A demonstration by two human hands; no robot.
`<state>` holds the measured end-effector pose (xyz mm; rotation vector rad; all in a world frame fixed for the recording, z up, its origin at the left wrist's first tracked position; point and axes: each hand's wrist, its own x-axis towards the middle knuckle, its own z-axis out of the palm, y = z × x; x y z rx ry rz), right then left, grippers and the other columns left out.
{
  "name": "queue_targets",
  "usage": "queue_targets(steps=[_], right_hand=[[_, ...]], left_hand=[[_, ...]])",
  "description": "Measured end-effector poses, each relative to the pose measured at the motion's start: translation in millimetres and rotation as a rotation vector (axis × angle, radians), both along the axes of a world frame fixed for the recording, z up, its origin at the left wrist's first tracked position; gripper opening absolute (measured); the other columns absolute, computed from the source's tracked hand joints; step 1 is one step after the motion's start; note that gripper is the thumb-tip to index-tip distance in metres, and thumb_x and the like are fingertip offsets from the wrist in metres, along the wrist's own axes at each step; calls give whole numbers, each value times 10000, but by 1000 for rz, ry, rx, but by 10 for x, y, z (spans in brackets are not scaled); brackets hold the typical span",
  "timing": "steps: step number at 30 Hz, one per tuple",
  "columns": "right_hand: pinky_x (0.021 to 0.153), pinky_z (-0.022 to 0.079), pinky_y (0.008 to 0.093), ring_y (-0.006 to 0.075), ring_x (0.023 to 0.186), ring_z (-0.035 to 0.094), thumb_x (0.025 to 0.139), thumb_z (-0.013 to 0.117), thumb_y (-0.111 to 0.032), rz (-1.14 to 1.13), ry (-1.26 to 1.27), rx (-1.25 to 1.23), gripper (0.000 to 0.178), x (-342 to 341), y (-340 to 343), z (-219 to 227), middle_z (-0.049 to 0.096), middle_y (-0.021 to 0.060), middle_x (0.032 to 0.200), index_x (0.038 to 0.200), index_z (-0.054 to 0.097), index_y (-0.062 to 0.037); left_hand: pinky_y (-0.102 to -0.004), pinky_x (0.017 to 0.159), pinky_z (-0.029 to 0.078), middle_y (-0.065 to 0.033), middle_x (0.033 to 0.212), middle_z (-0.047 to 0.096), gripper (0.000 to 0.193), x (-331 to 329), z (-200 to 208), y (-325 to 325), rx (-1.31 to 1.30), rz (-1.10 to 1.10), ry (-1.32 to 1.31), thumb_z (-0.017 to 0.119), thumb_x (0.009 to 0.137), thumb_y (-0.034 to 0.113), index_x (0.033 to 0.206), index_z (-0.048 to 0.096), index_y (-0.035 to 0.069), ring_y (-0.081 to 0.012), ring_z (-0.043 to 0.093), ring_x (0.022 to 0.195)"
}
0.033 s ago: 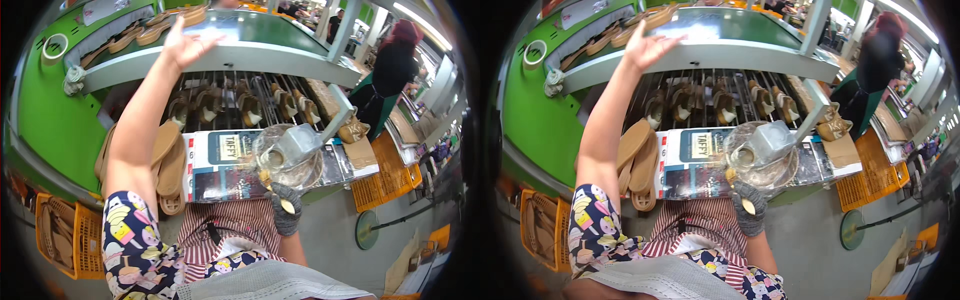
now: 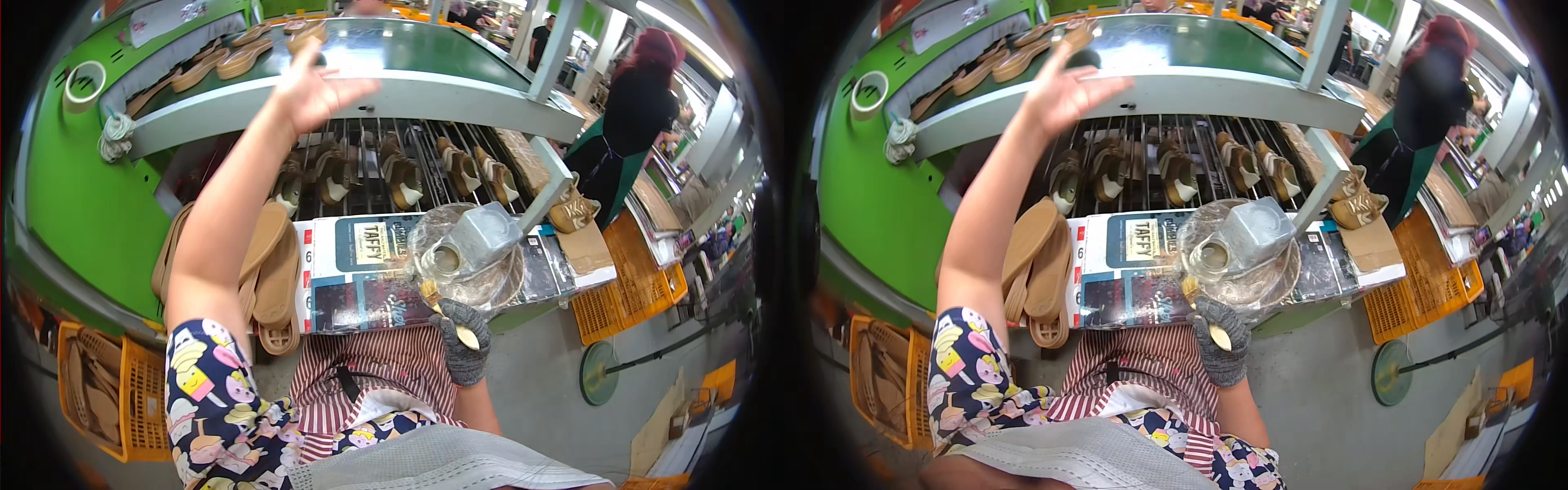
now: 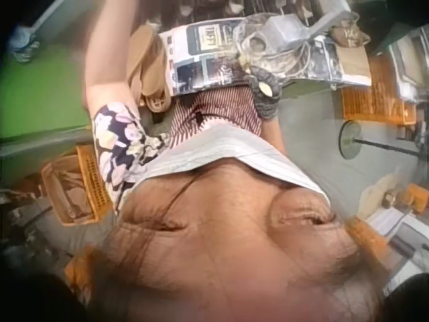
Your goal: The person is applying glue or adhesive to the underside of shoe soles using a brush at a manufacturing station.
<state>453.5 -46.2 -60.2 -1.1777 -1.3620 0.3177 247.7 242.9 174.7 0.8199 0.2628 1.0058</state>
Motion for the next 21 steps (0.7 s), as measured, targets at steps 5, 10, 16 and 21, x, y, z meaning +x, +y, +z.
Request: queue_targets(steps=[5, 10, 16, 21], right_hand=[[765, 529, 319, 200, 875, 607, 816, 602, 22, 57, 161, -61, 160, -77, 24, -43, 614, 159, 1012, 973, 591, 52], [747, 532, 329, 228, 862, 619, 852, 573, -30, 167, 345, -113, 184, -159, 103, 47, 603, 173, 1030, 1010, 579, 64], [726, 526, 306, 217, 818, 628, 863, 561, -32, 157, 363, -137, 203, -280, 225, -7, 610, 162, 1017, 1041, 576, 65], [723, 525, 304, 207, 809, 625, 861, 561, -28, 154, 299, -161, 203, -293, 190, 3, 614, 157, 1013, 1042, 578, 62]], left_hand=[[-325, 904, 445, -142, 1155, 536, 528, -251, -815, -1021, 793, -137, 833, 647, 826, 222, 1250, 438, -15, -212, 549, 1053], [-343, 971, 370, -159, 1204, 510, 631, -1152, -1157, -1152, 951, 333, 1329, 697, 769, 290, 1257, 438, -15, -261, 482, 1139], [-372, 1027, 304, -227, 1309, 376, 809, -1865, -1800, -1197, 748, 356, 1859, 682, 741, 431, 1305, 349, -44, -340, 368, 1226], [-368, 1011, 325, -217, 1293, 410, 767, -1954, -1949, -1276, 586, 464, 1742, 691, 747, 390, 1307, 369, -23, -316, 397, 1215]])
